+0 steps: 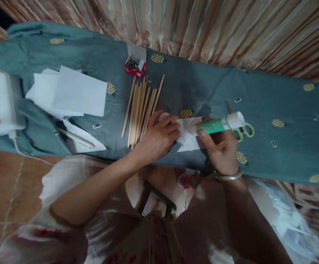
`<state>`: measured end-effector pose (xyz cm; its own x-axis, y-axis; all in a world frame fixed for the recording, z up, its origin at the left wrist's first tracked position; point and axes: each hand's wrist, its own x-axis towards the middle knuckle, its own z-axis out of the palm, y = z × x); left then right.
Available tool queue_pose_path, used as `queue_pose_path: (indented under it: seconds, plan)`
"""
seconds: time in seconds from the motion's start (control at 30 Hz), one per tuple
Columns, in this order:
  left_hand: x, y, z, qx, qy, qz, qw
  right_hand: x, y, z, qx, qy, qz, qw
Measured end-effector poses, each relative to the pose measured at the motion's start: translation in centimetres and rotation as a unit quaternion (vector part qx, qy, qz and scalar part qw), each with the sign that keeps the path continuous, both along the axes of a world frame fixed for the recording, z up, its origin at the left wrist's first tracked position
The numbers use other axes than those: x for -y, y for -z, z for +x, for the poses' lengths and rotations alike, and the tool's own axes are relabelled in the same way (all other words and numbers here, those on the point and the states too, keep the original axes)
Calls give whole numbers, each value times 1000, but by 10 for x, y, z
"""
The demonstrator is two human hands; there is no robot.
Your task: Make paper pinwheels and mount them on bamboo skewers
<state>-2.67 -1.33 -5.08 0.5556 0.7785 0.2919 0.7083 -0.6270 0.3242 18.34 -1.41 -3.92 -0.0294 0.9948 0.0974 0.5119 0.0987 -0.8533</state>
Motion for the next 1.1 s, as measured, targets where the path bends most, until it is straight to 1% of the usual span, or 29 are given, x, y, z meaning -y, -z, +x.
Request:
queue_pose_path:
  seconds: [0.17, 0.27, 0.43, 0.6, 0.9, 1.1]
  plan:
    - [0, 2, 1, 13, 35, -18, 999, 3, 1, -4, 97, -8, 4, 995]
    - [0, 3, 2, 17, 44, -36, 998, 3, 2, -5, 126, -8, 7, 992]
    - [-1, 2, 4, 20, 40, -55, 997, 3, 5, -4, 157, -10, 22, 987]
    - [-3, 0, 4, 37, 40, -72, 996, 2, 3, -5, 176, -15, 29, 984]
    - [-2, 2, 4, 40, 31, -76, 996, 2, 2, -6, 168, -28, 27, 985]
    - [-2, 1, 4, 38, 30, -74, 996, 3, 2, -5, 213, -43, 48, 975]
